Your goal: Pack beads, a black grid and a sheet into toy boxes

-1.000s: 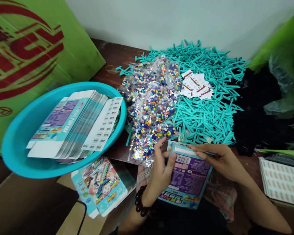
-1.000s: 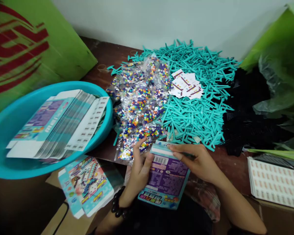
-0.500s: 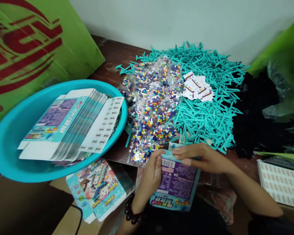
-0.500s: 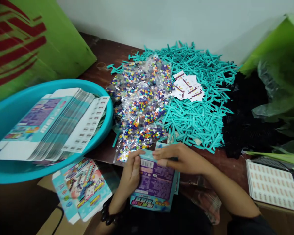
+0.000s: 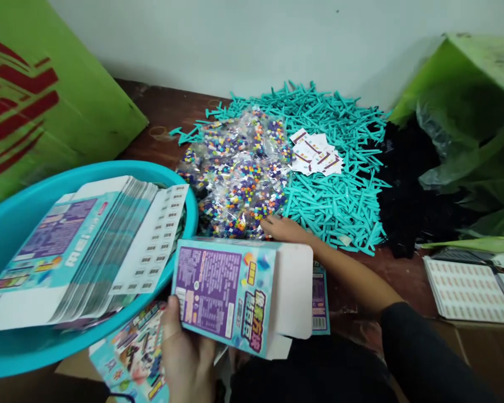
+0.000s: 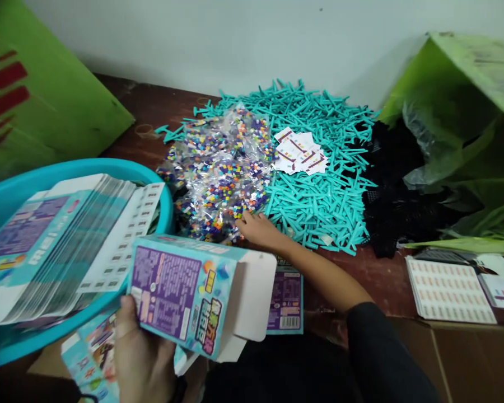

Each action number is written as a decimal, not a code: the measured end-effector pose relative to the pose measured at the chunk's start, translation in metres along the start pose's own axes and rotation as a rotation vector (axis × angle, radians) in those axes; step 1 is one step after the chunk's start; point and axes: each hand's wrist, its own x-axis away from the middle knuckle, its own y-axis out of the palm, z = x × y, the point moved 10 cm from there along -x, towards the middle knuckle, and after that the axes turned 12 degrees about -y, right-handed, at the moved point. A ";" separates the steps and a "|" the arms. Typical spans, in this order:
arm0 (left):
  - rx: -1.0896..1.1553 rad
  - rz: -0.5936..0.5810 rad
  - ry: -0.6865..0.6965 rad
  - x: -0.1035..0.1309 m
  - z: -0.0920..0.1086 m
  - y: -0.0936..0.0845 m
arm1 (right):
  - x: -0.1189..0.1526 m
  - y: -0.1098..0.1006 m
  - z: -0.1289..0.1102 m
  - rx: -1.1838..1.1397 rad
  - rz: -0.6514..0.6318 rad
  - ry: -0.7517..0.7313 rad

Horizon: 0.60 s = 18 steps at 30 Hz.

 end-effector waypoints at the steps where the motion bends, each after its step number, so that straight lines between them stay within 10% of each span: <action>1: 0.056 0.007 -0.109 0.000 -0.010 -0.001 | 0.008 -0.004 0.005 -0.064 -0.044 0.030; 5: 0.178 -0.017 -0.470 0.004 -0.050 0.002 | 0.056 -0.041 0.055 -0.140 -0.030 0.214; 10: 0.116 -0.123 -0.561 0.009 -0.076 0.007 | 0.093 -0.049 0.119 0.113 -0.127 0.433; 18: -0.084 -0.539 -0.601 0.038 -0.097 0.030 | 0.096 -0.024 0.113 0.168 -0.165 0.501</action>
